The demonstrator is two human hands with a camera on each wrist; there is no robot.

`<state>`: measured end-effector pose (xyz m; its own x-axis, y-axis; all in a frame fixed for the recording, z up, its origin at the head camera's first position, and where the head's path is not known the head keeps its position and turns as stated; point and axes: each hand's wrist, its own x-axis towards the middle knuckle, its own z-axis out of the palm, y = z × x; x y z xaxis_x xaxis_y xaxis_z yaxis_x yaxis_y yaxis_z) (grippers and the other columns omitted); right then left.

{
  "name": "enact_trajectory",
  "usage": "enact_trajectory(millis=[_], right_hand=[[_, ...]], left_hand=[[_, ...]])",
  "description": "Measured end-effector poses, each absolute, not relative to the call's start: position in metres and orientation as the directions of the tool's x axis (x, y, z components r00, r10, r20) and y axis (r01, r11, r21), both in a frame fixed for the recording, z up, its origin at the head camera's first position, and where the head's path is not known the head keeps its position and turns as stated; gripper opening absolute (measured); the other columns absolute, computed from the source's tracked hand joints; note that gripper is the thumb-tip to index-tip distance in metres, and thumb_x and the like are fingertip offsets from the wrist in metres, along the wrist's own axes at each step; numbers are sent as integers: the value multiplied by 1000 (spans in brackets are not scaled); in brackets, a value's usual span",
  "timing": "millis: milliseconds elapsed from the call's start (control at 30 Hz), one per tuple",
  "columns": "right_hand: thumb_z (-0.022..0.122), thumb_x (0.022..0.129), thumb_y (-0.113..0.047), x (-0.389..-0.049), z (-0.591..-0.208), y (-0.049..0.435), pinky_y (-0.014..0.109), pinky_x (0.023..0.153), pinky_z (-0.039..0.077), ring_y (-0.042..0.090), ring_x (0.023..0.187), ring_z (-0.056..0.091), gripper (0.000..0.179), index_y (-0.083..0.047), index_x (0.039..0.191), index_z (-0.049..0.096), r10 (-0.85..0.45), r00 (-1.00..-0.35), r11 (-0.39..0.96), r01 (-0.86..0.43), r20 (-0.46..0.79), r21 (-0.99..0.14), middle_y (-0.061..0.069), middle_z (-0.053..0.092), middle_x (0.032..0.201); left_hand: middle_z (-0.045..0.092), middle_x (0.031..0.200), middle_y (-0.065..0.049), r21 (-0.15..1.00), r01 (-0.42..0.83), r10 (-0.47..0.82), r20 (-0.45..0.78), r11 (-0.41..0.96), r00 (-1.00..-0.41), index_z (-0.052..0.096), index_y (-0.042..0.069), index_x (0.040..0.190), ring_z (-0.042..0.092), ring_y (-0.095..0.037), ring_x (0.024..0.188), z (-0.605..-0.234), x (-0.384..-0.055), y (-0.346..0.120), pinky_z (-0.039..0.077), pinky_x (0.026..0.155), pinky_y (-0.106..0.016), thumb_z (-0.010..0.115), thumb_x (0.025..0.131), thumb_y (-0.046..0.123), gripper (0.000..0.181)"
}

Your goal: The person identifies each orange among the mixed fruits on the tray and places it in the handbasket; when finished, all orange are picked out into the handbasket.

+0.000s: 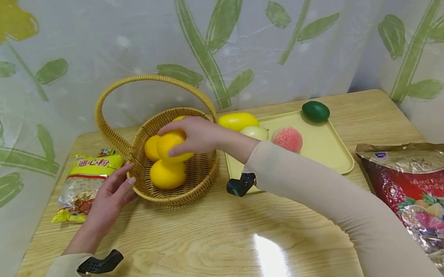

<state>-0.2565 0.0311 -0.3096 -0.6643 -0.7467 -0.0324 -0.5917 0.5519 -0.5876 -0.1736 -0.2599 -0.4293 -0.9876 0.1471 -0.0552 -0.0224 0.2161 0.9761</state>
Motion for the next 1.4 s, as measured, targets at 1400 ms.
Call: enact_trajectory(millis=[1400], right_hand=[[70, 92, -24, -278, -344, 21, 37, 116, 27, 24, 138, 36, 55, -22, 144, 51, -747, -567, 657, -544, -348, -522, 2, 44, 150]], left_hand=[[21, 161, -6, 974, -25, 141, -57, 223, -988, 36, 10, 151, 15, -25, 148, -431, -175, -261, 44, 104, -42, 54, 101, 36, 59]])
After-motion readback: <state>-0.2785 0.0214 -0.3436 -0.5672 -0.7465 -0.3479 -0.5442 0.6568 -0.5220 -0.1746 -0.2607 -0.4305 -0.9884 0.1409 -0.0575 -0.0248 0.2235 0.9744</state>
